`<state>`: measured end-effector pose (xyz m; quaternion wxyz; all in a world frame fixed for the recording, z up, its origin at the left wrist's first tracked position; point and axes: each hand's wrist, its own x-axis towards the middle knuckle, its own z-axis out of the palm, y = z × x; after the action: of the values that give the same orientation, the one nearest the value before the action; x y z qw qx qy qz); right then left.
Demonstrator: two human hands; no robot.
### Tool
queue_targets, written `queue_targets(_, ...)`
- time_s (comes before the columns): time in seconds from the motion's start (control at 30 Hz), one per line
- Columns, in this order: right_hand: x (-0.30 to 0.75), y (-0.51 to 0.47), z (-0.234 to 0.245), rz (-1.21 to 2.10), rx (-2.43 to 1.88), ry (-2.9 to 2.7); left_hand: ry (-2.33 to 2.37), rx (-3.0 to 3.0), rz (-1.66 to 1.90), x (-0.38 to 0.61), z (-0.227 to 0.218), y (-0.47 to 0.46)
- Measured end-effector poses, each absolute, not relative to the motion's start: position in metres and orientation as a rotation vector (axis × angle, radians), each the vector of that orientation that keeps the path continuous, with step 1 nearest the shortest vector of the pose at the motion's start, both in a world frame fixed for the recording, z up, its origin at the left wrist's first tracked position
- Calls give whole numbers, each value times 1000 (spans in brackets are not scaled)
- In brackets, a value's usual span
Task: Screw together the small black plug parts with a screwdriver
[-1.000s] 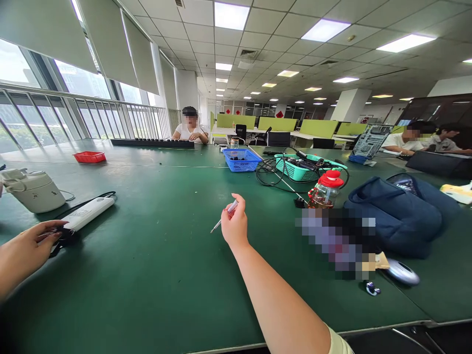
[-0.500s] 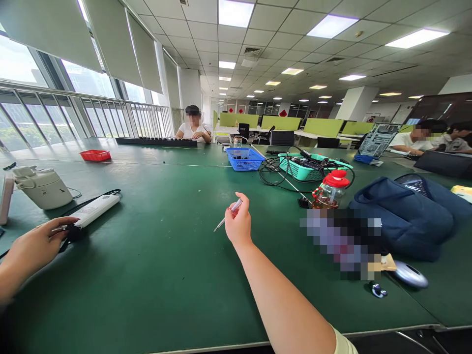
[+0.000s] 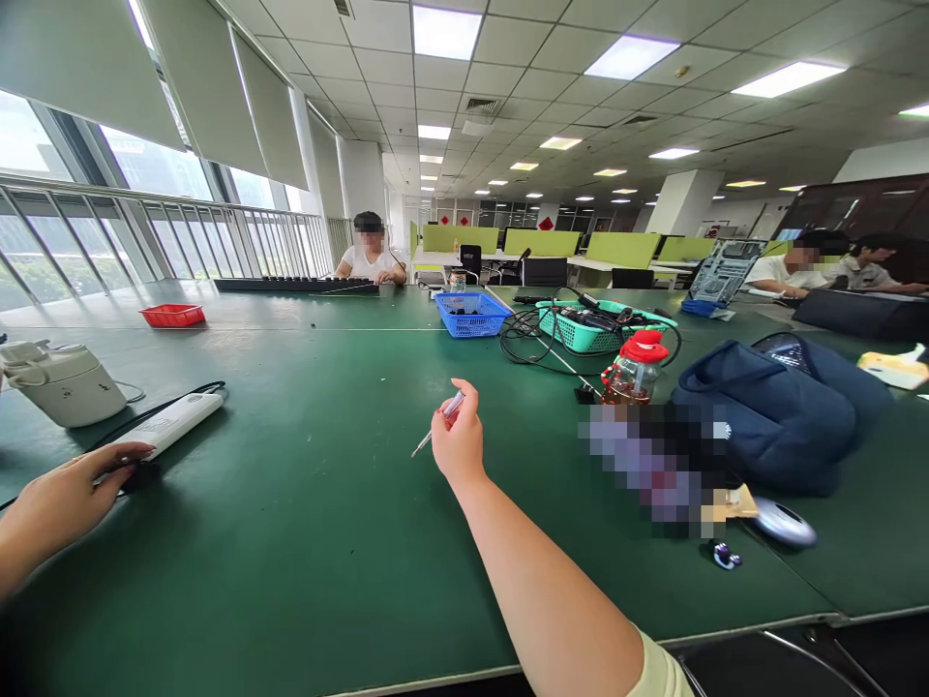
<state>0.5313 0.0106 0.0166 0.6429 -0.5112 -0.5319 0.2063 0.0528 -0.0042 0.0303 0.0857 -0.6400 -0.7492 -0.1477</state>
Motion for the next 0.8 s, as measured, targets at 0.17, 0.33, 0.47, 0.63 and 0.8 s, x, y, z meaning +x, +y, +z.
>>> queue_targets(0.17, 531, 10, 17, 465, -1178, -1217, -2326, -1890, -429, 54, 32, -3)
queue_targets(0.33, 531, 9, 18, 471, -1192, -1211, -2299, -1957, -478, 46, 28, 0)
queue_targets(0.47, 531, 10, 17, 467, -1181, -1218, -2303, -1968, -540, 34, 24, 1)
queue_targets(0.63, 531, 11, 16, 472, -1173, -1224, -2398, -2007, -634, 25, 26, -5)
queue_targets(0.8, 532, 11, 15, 469, -1182, -1230, -2427, -1843, -461, 19, 25, -7)
